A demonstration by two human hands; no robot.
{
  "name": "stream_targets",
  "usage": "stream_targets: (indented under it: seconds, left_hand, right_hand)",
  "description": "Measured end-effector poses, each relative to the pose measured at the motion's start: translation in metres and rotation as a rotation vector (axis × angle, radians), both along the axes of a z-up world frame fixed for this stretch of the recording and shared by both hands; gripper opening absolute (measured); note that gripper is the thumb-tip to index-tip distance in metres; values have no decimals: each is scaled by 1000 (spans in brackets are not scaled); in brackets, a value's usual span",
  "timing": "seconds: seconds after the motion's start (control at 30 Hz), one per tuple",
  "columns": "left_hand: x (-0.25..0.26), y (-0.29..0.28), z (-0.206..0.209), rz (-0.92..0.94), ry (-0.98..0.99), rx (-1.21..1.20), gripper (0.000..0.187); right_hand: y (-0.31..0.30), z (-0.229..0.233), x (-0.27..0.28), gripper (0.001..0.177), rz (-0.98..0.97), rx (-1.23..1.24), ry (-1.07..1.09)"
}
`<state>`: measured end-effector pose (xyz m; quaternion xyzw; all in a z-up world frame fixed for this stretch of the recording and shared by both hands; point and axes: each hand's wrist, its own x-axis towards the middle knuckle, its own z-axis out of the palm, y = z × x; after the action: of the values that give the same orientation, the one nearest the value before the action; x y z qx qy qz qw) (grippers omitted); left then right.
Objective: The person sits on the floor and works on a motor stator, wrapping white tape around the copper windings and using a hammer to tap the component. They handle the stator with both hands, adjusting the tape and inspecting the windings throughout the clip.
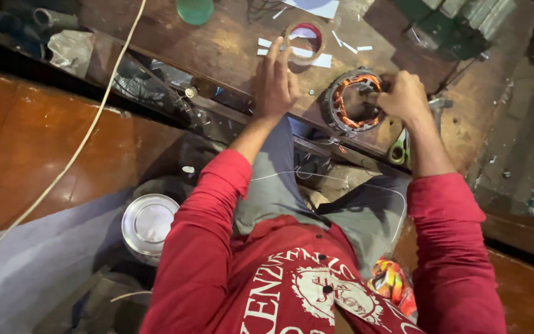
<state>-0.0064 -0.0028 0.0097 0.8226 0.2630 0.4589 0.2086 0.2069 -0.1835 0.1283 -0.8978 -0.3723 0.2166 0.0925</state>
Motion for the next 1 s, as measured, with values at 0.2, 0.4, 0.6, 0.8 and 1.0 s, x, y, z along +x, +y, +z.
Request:
stream_targets:
  seconds: [0.2, 0.4, 0.6, 0.8, 1.0]
  left_hand:
    - [-2, -2, 5, 6, -45, 6, 55]
    - [0, -1, 3, -8, -30, 28, 52]
    - [1, 2, 6, -14, -15, 38, 48]
    - [-2, -4, 2, -6, -8, 21, 45]
    - [1, -4, 3, 40, 8, 34, 43]
  right_hand:
    - [13, -1, 29, 44, -134, 111, 89]
    - [58, -7, 80, 46, -61, 114, -149]
    - [90, -12, 91, 54, -186, 96, -77]
    - [78, -2, 62, 56, -211, 254, 24]
    - [67, 11, 37, 36, 33, 558, -383]
